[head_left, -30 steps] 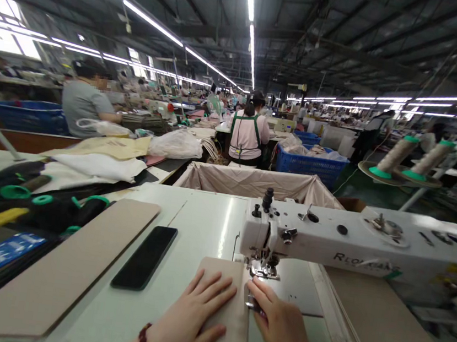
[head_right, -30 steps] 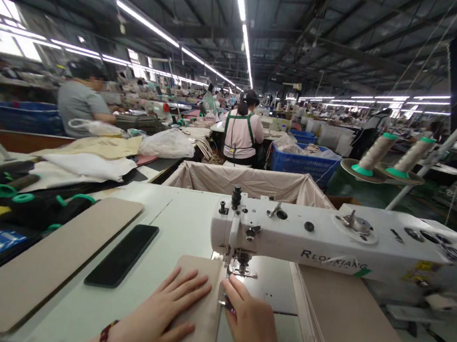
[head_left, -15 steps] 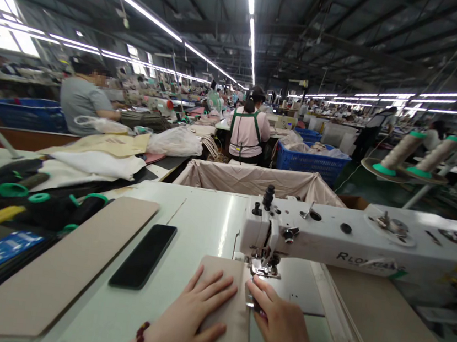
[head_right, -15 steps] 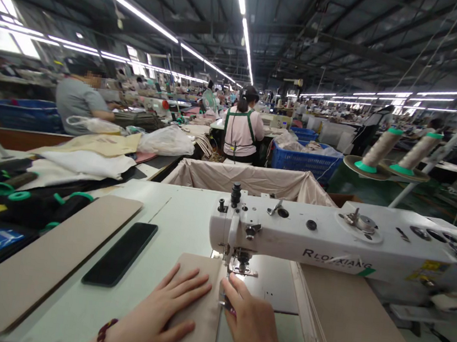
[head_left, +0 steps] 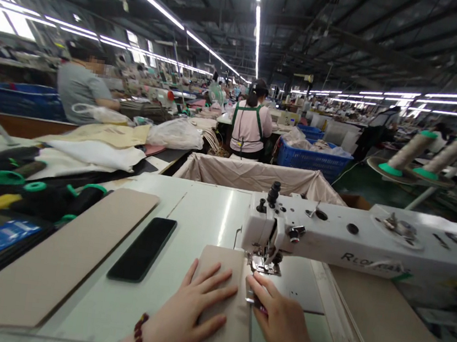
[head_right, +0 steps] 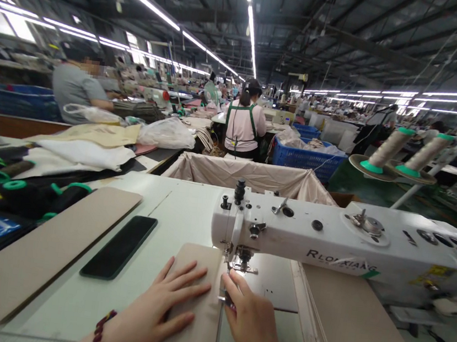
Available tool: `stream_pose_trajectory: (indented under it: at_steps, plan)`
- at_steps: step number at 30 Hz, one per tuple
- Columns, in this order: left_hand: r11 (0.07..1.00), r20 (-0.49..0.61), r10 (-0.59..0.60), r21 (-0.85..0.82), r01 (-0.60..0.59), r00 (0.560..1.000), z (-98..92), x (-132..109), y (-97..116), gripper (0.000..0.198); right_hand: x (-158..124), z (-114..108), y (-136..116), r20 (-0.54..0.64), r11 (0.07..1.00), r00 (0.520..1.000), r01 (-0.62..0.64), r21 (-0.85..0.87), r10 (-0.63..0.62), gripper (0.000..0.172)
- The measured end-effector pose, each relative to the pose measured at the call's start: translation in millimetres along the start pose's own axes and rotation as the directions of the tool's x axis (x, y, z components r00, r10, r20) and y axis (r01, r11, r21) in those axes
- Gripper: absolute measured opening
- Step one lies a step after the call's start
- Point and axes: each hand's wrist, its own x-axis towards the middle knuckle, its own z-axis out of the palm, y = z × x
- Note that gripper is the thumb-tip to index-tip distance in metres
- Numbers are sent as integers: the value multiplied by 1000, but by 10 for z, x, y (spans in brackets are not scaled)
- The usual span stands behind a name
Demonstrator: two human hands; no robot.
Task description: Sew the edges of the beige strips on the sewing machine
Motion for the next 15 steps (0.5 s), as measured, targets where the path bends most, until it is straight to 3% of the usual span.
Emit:
stream_pose_trajectory:
  at_steps: [6,15]
  plan:
    - [1000,-51,15,5,-15,999,19,-10,2,48,-14,0,8,8,1000,1000,12,10,-12,71]
    - [1000,-4,-6,-2,6,1000,0,-4,16,47,-27,-4,16,7,999,1000,14,30,-15,68]
